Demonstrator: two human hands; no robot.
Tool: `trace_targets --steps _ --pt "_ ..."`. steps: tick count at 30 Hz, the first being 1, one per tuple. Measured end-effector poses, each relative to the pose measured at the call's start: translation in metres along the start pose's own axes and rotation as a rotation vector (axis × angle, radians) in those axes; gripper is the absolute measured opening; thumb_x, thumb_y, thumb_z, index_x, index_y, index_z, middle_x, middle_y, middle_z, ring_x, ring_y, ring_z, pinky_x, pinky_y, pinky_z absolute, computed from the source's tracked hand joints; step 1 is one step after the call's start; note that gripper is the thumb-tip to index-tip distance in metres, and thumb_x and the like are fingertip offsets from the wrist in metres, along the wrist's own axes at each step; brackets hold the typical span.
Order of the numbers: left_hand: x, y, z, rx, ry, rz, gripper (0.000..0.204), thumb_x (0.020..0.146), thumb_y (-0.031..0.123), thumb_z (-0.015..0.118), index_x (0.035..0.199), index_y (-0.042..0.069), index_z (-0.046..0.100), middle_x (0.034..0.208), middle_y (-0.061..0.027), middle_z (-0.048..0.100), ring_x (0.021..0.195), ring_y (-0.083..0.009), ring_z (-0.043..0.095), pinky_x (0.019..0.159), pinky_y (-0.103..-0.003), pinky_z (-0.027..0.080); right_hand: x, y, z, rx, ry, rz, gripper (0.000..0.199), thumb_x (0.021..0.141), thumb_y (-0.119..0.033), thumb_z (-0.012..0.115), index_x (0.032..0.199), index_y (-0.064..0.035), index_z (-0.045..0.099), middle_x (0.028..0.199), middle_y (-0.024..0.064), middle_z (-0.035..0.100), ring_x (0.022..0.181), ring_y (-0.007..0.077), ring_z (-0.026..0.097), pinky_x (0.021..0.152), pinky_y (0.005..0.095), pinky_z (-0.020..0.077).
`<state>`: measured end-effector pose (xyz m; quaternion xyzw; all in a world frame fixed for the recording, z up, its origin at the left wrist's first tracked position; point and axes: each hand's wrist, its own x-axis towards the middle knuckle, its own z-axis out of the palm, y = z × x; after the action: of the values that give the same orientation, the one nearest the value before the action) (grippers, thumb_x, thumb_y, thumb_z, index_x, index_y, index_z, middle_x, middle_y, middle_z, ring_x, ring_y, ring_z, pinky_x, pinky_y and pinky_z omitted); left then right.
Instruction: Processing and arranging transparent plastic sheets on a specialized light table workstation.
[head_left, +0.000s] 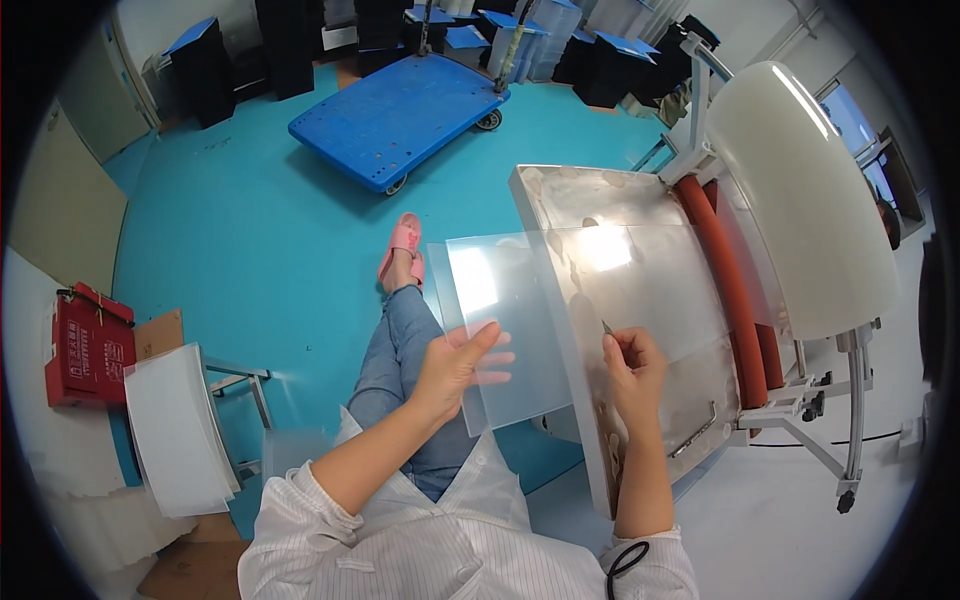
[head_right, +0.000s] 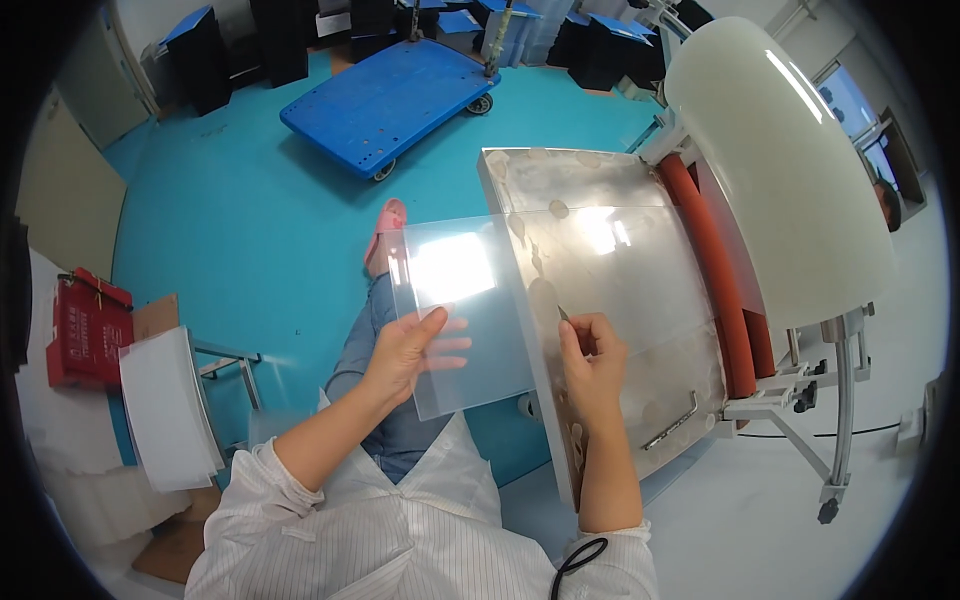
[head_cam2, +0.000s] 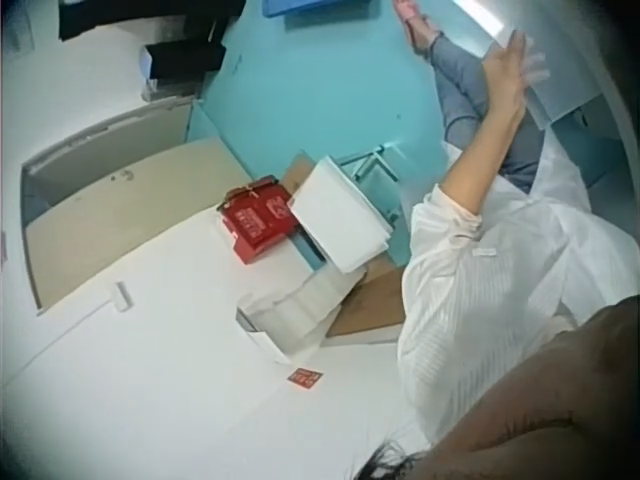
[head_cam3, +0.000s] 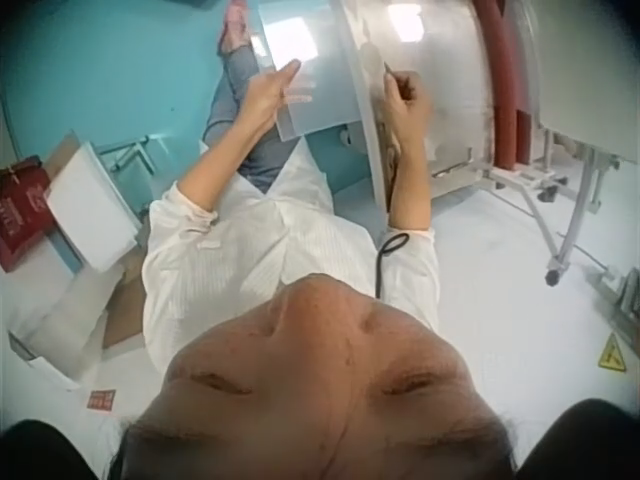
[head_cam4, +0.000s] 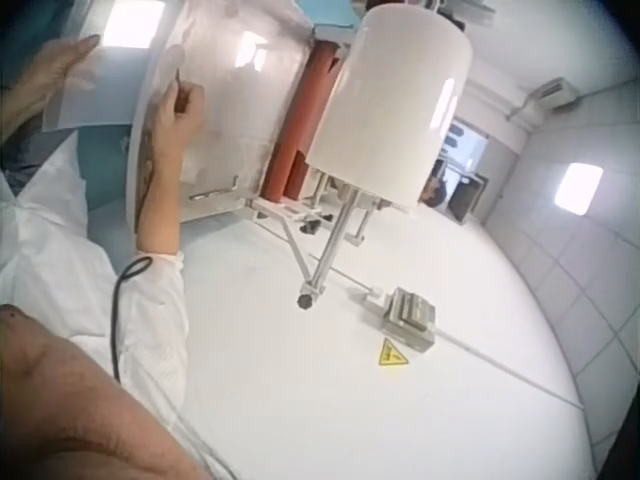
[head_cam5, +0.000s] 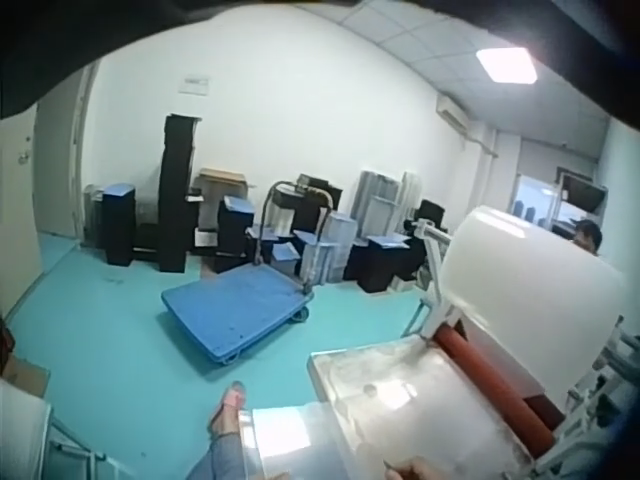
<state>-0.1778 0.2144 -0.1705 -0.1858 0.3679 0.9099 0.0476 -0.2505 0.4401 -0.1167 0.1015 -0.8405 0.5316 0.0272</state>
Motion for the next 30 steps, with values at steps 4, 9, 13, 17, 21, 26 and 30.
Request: trace_targets --steps 4,9,13,17,21,26,30 --pt "0.002 0.005 0.003 0.054 0.005 0.018 0.058 0.087 0.031 0.070 0.126 -0.007 0.049 0.111 -0.0183 0.062 0.093 -0.0289 0.066 0.071 -0.037 0.059 0.000 -0.010 0.001 -0.029 0.011 -0.012 0.008 0.088 -0.008 0.065 0.085 -0.0021 0.060 0.071 -0.0043 0.055 0.064 0.0026 0.050 0.058 0.0183 0.0394" --pt "-0.012 0.019 -0.019 0.060 -0.012 0.041 0.054 0.093 0.028 0.061 0.129 -0.009 0.045 0.115 -0.0230 0.060 0.095 -0.0322 0.066 0.073 -0.040 0.059 0.023 -0.019 0.000 -0.128 -0.048 0.009 0.011 0.087 -0.008 0.065 0.082 0.0002 0.060 0.067 -0.0029 0.055 0.063 0.0029 0.049 0.057 0.0197 0.0394" --pt "-0.034 0.040 -0.028 0.078 0.005 0.029 0.050 0.095 0.026 0.057 0.130 -0.009 0.044 0.117 -0.0240 0.059 0.096 -0.0332 0.066 0.073 -0.041 0.059 0.072 -0.023 0.008 -0.338 -0.026 -0.097 0.014 0.082 -0.011 0.066 0.080 0.0025 0.062 0.063 0.0055 0.058 0.059 0.0094 0.052 0.056 0.0258 0.0426" --pt "-0.054 0.062 -0.029 0.116 0.061 0.042 0.049 0.096 0.023 0.055 0.130 -0.010 0.043 0.116 -0.0254 0.059 0.097 -0.0341 0.066 0.072 -0.043 0.060 0.122 0.001 0.032 -0.405 -0.015 -0.107 0.015 0.081 -0.012 0.065 0.081 0.0030 0.063 0.066 0.0097 0.062 0.059 0.0144 0.056 0.058 0.0290 0.0457" --pt "-0.068 0.079 -0.032 0.176 0.118 0.063 0.049 0.094 0.024 0.056 0.127 -0.010 0.045 0.112 -0.0266 0.061 0.092 -0.0353 0.067 0.068 -0.043 0.060 0.141 0.002 0.060 -0.461 -0.072 -0.095 0.012 0.078 -0.011 0.063 0.078 0.0005 0.064 0.073 0.0169 0.065 0.068 0.0300 0.065 0.065 0.0395 0.0503" --pt "-0.087 0.103 -0.027 0.235 0.152 0.082 0.049 0.093 0.023 0.057 0.126 -0.011 0.046 0.110 -0.0272 0.062 0.090 -0.0359 0.068 0.066 -0.043 0.061 0.142 -0.008 0.080 -0.603 -0.085 -0.120 0.011 0.075 -0.010 0.063 0.076 0.0015 0.065 0.073 0.0169 0.065 0.069 0.0303 0.065 0.066 0.0387 0.0512" --pt "-0.094 0.115 -0.022 0.245 0.141 0.086 0.049 0.094 0.021 0.055 0.127 -0.014 0.045 0.111 -0.0277 0.061 0.091 -0.0358 0.068 0.069 -0.042 0.061 0.143 -0.020 0.088 -0.718 -0.141 -0.124 0.011 0.073 -0.008 0.064 0.074 0.0032 0.065 0.072 0.0169 0.066 0.067 0.0280 0.065 0.066 0.0368 0.0508"
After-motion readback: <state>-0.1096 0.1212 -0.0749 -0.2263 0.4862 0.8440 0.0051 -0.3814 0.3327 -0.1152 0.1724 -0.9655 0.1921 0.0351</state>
